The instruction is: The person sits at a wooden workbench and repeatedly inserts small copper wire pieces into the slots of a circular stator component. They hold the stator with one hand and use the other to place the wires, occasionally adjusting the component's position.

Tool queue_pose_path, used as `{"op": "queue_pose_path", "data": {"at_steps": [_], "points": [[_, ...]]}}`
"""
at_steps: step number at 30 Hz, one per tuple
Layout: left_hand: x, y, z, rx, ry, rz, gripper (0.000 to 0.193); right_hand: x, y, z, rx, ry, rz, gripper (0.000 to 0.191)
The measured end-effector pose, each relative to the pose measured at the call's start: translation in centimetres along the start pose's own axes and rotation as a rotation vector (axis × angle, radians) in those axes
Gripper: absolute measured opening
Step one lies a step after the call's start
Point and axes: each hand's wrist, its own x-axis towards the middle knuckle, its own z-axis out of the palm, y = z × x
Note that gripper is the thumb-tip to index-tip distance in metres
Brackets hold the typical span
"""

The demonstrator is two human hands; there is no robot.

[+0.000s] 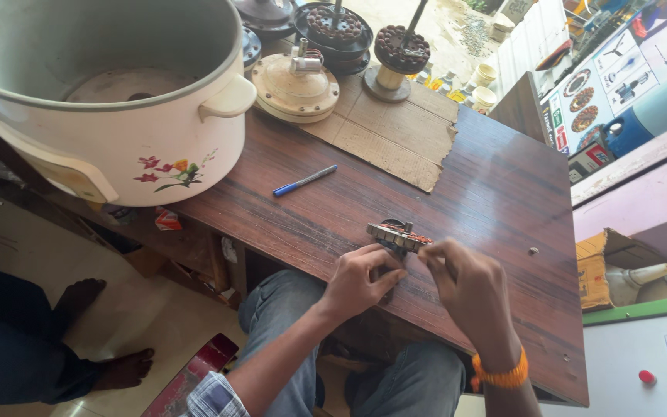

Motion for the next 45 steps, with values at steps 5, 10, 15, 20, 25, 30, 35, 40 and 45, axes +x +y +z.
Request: {"op": "queue_pose_path", "data": {"at_steps": [5,10,15,20,25,30,35,40,45], "points": [[0.1,-0.2,1.0,-0.327,0.078,-0.316,0.018,3.4,-0.1,1.4,0.147,-0.008,0.084,0.011],[0.9,-0.4,1.7,-0.423,0.113,-0.507,0.022,5.1,1.8,2.5,0.091,-0.024,0.149,0.014],[1.5,0.5,2.4,-0.33,0.158,-0.583,0.025,6.6,5.0,4.0,0.03,-0.044,0.199,0.017],[1.3,0.7,3.0,-0.224,0.242,-0.486,0.026,6.4,7.4,5.2,0.061,-0.014,0.254,0.017],[0.8,0.5,3.4,-0.131,0.306,-0.389,0.024,6.1,8.8,5.1,0.047,0.046,0.313,0.016],[-0.2,2.2,2.5,0.262,0.462,0.129,0.016,5.5,9.1,3.9,0.077,0.095,0.308,0.016],[3.4,1.2,-0.5,0.407,-0.005,0.481,0.058,4.0,8.4,1.4,0.096,0.12,0.372,0.016],[6.0,-0.7,-1.8,0.12,-0.233,0.361,0.065,2.8,6.9,-1.5,0.373,0.1,0.367,0.017],[6.6,-0.9,-2.3,0.09,-0.347,0.285,0.047,0.4,5.1,-2.4,0.332,-0.058,0.445,0.018]]}}
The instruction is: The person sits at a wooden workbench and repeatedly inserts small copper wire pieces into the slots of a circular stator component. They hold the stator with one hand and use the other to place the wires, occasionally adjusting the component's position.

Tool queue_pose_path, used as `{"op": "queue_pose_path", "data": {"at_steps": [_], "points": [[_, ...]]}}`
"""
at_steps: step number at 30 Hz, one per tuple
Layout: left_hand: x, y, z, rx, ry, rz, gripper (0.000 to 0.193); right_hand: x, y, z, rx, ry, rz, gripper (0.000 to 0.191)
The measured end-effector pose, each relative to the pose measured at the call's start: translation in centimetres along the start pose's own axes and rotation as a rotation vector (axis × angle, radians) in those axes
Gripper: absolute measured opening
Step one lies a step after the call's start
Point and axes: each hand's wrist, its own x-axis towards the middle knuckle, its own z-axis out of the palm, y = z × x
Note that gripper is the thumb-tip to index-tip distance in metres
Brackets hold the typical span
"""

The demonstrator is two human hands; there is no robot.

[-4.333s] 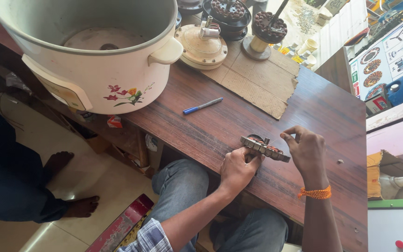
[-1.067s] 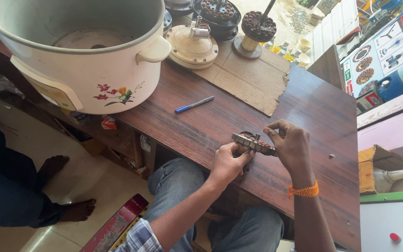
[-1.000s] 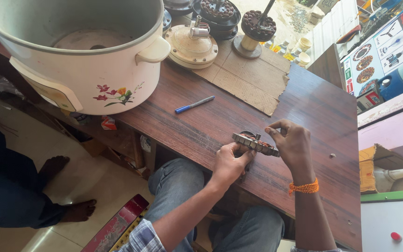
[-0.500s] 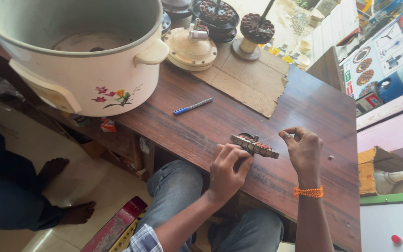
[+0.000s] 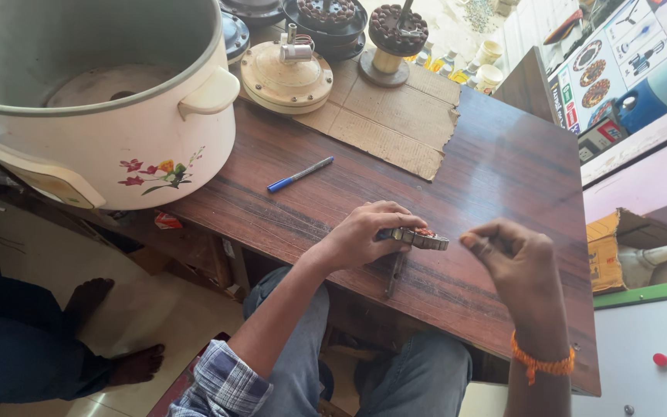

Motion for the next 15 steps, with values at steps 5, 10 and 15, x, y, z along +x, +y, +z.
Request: {"op": "queue_pose_path", "data": {"at_steps": [5,10,15], "points": [[0.3,-0.2,-0.4,-0.049,-0.062,-0.026,0.044,-2.7,-0.2,1.6,0.035,-0.149,-0.143,0.015],[0.2,-0.3,-0.5,-0.049,-0.043,0.008,0.045,-4.4,0.8,4.6,-0.218,-0.183,-0.233,0.011],[0.1,0.0,-0.5,-0.101,-0.045,-0.112,0.056,-4.3,3.1,7.0,-0.368,-0.115,-0.546,0.008]]}}
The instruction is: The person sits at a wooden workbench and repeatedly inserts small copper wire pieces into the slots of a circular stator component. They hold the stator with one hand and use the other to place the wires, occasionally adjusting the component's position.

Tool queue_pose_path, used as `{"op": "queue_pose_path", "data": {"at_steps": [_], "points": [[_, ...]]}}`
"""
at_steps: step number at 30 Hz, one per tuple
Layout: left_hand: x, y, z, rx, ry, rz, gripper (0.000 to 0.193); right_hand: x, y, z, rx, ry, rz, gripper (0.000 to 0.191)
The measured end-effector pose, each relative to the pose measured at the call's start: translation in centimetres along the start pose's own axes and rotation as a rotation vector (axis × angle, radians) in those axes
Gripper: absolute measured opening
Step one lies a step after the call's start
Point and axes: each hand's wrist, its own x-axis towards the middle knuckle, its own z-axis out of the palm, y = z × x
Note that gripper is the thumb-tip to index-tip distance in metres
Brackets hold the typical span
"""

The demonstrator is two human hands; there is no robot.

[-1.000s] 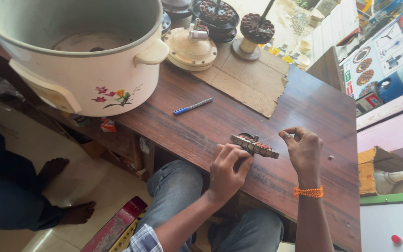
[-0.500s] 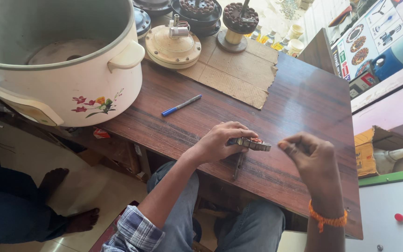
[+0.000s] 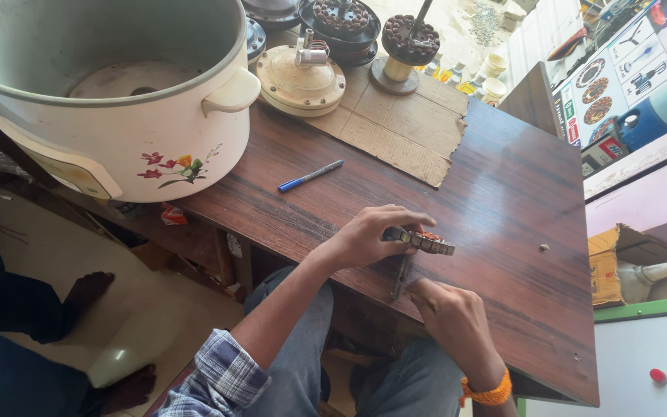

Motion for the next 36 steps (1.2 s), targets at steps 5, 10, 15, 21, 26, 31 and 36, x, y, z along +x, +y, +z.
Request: {"op": "queue_pose_path", "data": {"at_steps": [5,10,15,21,26,31,36], "points": [[-2.2,0.3,1.1,0.496,0.156,0.379,0.054,-0.3,1.6,1.9,0.011,0.031,-0.041,0.006],[-4.2,-0.9,2.0,0.827,0.175,0.509,0.026,-1.9,1.8,1.5,0.102,0.036,-0.062,0.01],[-4.7,-1.7,2.5,0.869,0.144,0.534,0.014,-2.1,0.8,-2.0,0.199,0.093,-0.027,0.012],[-4.9,0.1,4.8,0.263,0.415,0.288,0.01,1.0,-1.1,-5.6,0.033,0.237,0.038,0.011],[-4.7,1.8,6.3,-0.247,0.516,-0.266,0.01,5.9,-1.6,-4.7,0.043,0.201,0.071,0.013],[-3.9,2.1,6.4,-0.356,0.568,-0.426,0.011,9.1,0.2,-3.2,0.138,0.15,0.203,0.014],[-2.8,2.5,7.2,-0.194,0.625,-0.554,0.013,10.9,4.4,-1.7,0.089,0.119,0.332,0.017]]}}
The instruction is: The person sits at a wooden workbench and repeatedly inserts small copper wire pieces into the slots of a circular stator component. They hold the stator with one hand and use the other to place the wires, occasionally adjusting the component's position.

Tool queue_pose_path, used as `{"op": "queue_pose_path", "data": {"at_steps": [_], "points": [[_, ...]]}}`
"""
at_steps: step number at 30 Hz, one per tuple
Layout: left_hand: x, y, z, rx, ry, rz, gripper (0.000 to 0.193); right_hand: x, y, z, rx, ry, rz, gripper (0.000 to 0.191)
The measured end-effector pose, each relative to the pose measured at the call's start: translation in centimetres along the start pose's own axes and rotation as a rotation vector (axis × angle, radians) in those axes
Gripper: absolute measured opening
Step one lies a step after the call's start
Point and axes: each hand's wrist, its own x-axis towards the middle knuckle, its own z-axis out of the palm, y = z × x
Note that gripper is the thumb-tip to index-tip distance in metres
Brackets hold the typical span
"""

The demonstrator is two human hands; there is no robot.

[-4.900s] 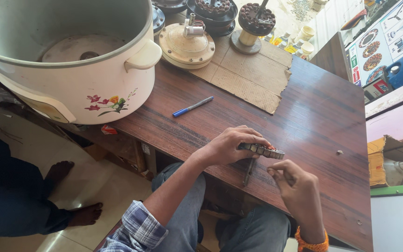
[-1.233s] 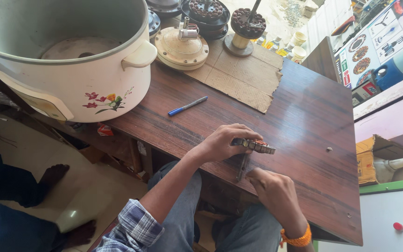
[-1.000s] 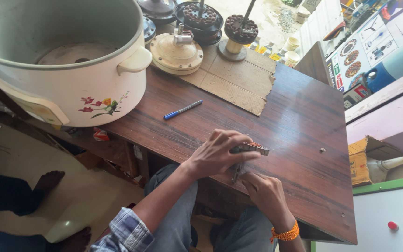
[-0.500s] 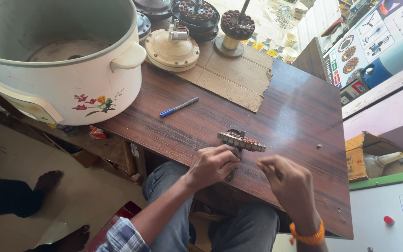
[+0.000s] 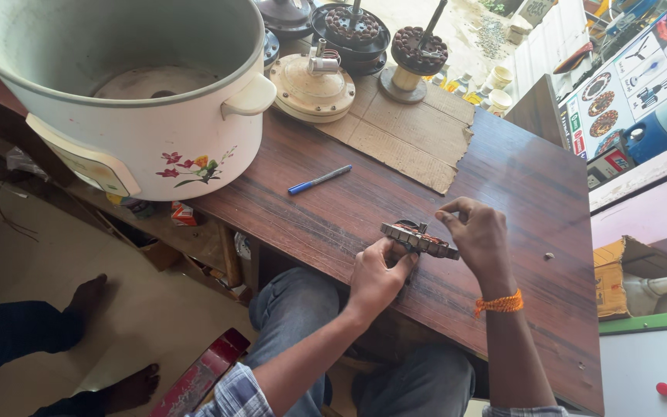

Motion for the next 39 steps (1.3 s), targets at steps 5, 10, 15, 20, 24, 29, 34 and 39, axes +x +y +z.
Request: {"op": "queue_pose_path", "data": {"at_steps": [5,10,15,20,24,29,34,39], "points": [[-1.4,0.7,-0.7,0.181,0.139,0.393,0.013,0.8,3.8,0.6,-0.012,0.015,0.044,0.019],[2.0,1.6,-2.9,0.426,-0.108,1.0,0.061,-0.5,4.6,-0.5,0.042,0.033,0.15,0.02],[6.3,1.0,-3.4,0.239,-0.492,0.806,0.08,-2.3,2.4,-3.2,0.018,0.127,0.168,0.019],[6.2,-0.1,-3.3,0.22,-0.516,0.776,0.06,-5.5,0.1,-5.6,0.231,0.087,0.043,0.017],[6.6,0.2,-3.5,0.21,-0.563,0.738,0.046,-8.0,-1.7,-5.3,0.222,-0.023,0.098,0.015],[6.9,0.9,-3.9,0.158,-0.642,0.652,0.046,-9.9,-2.9,-3.9,0.21,-0.071,0.158,0.014],[7.0,1.2,-4.0,0.185,-0.679,0.594,0.047,-11.1,-2.5,-1.2,0.183,-0.096,-0.03,0.011],[7.2,1.3,-4.1,0.18,-0.669,0.641,0.049,-12.3,-0.6,1.7,0.049,-0.066,-0.194,0.008]]}}
